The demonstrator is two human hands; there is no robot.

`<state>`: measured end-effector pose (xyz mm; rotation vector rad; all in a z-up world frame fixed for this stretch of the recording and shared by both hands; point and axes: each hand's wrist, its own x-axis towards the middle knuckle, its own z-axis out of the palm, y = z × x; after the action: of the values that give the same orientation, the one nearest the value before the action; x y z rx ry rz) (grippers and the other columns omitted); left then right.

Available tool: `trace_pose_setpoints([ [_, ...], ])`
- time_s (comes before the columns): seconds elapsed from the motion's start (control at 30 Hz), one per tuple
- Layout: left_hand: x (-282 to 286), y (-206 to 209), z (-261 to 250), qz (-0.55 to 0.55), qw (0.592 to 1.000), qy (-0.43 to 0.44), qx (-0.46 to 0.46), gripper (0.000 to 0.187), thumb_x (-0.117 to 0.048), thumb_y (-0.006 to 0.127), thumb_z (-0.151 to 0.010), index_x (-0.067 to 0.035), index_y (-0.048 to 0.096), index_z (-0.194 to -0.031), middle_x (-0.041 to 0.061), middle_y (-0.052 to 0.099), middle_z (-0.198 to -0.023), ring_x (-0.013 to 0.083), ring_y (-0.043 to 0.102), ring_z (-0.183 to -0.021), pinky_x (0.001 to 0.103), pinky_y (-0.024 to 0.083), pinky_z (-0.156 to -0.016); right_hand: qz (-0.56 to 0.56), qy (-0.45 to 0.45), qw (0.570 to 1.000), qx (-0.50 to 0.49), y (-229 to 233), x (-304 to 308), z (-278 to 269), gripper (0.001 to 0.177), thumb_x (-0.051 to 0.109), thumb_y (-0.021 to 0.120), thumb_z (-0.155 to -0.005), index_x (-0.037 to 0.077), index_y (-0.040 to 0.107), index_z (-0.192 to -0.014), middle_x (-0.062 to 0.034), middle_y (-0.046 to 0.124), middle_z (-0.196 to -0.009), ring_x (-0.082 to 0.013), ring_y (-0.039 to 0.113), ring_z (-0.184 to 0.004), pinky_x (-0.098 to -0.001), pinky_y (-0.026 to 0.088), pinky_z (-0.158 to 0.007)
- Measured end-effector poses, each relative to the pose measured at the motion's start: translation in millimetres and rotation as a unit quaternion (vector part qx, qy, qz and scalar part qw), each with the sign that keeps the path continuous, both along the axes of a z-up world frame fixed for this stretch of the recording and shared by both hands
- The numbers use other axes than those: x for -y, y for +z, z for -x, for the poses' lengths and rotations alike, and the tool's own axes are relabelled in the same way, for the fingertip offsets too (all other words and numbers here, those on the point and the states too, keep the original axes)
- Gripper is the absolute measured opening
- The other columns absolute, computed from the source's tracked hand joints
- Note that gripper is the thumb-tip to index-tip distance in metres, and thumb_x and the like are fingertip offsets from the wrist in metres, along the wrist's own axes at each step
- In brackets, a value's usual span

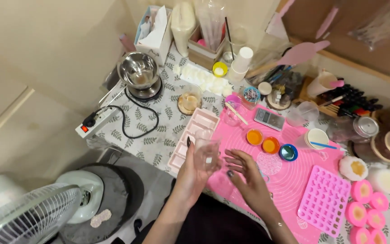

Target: Cleaning a glass container with a spray bottle and cloth at a candle studio workshop.

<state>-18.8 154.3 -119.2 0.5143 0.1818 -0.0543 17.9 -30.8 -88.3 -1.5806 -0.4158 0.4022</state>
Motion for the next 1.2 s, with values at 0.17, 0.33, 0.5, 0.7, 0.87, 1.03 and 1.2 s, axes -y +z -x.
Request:
trace_pose_setpoints([
  [0.17,-42.5,3.3,-16.7,-0.104,0.988,-0.033,-0.113,0.054,-0.041,0.036,-0.104,0.000,0.059,-0.130,0.013,0.070,-0.120,0.0231,0.068,-0.106,0.040,0.056,-0.092,-0.076,0.019,0.989,-0.128,4.7,-80.7,-27.7,0.063,0.011,0.062,-0.093,0.004,0.037,-0.151,-0.0096,0.054,-0.144,-0.0199,0.058,-0.126,-0.0354,0.050,-0.104],
  [0.33,-138.3,-49.0,-38.4,-0.202,0.967,-0.107,-0.112,0.056,-0.042,0.034,-0.106,0.003,0.060,-0.126,0.017,0.073,-0.112,0.0316,0.073,-0.095,0.045,0.060,-0.087,-0.034,-0.013,0.969,-0.245,-18.2,-147.7,-53.6,0.052,0.017,0.062,-0.097,0.004,0.056,-0.146,-0.0202,0.064,-0.131,-0.0231,0.063,-0.110,-0.0352,0.057,-0.090],
  [0.5,-216.5,25.6,-45.2,-0.035,0.983,-0.121,-0.135,0.052,-0.041,0.035,-0.102,-0.003,0.060,-0.128,0.009,0.072,-0.112,0.0235,0.070,-0.096,0.042,0.055,-0.088,-0.001,0.105,0.994,-0.039,17.3,-227.2,-95.4,0.045,0.032,0.048,-0.103,0.007,0.055,-0.140,-0.0025,0.060,-0.141,-0.0146,0.059,-0.122,-0.0310,0.051,-0.093],
  [0.7,-300.6,-3.2,-50.4,-0.232,0.970,0.060,-0.047,0.059,-0.044,0.035,-0.110,0.006,0.061,-0.128,0.015,0.069,-0.105,0.0270,0.069,-0.092,0.044,0.056,-0.089,0.150,-0.162,0.962,0.158,-84.9,-317.1,-298.3,0.030,0.028,0.068,-0.095,0.005,0.069,-0.114,-0.0119,0.074,-0.098,-0.0186,0.068,-0.091,-0.0320,0.053,-0.083],
  [0.87,-343.3,19.3,-61.0,-0.217,0.964,0.137,-0.073,0.060,-0.046,0.032,-0.106,0.002,0.059,-0.129,0.014,0.070,-0.106,0.0284,0.071,-0.092,0.045,0.056,-0.086,0.333,-0.179,0.887,0.265,-103.2,-380.0,-404.2,0.041,0.022,0.074,-0.087,0.009,0.065,-0.125,-0.0198,0.061,-0.111,-0.0355,0.059,-0.104,-0.0463,0.049,-0.093],
  [1.03,-381.1,27.1,-109.4,-0.199,0.965,0.164,-0.048,0.060,-0.048,0.033,-0.104,0.001,0.057,-0.130,0.015,0.068,-0.109,0.0291,0.072,-0.107,0.046,0.055,-0.095,0.535,0.008,0.793,0.291,-71.4,-427.8,-421.9,0.051,0.034,0.079,-0.074,0.029,0.069,-0.124,-0.0170,0.052,-0.129,-0.0389,0.045,-0.126,-0.0513,0.044,-0.101],
  [1.2,-419.8,2.6,-218.0,-0.423,0.903,0.041,-0.056,0.058,-0.040,0.059,-0.096,-0.004,0.053,-0.142,0.009,0.065,-0.126,0.0238,0.064,-0.116,0.043,0.050,-0.101,0.565,0.107,0.789,0.214,-47.7,-440.0,-409.2,0.066,0.044,0.083,-0.063,0.046,0.067,-0.127,-0.0145,0.048,-0.130,-0.0408,0.036,-0.128,-0.0590,0.026,-0.108],
])
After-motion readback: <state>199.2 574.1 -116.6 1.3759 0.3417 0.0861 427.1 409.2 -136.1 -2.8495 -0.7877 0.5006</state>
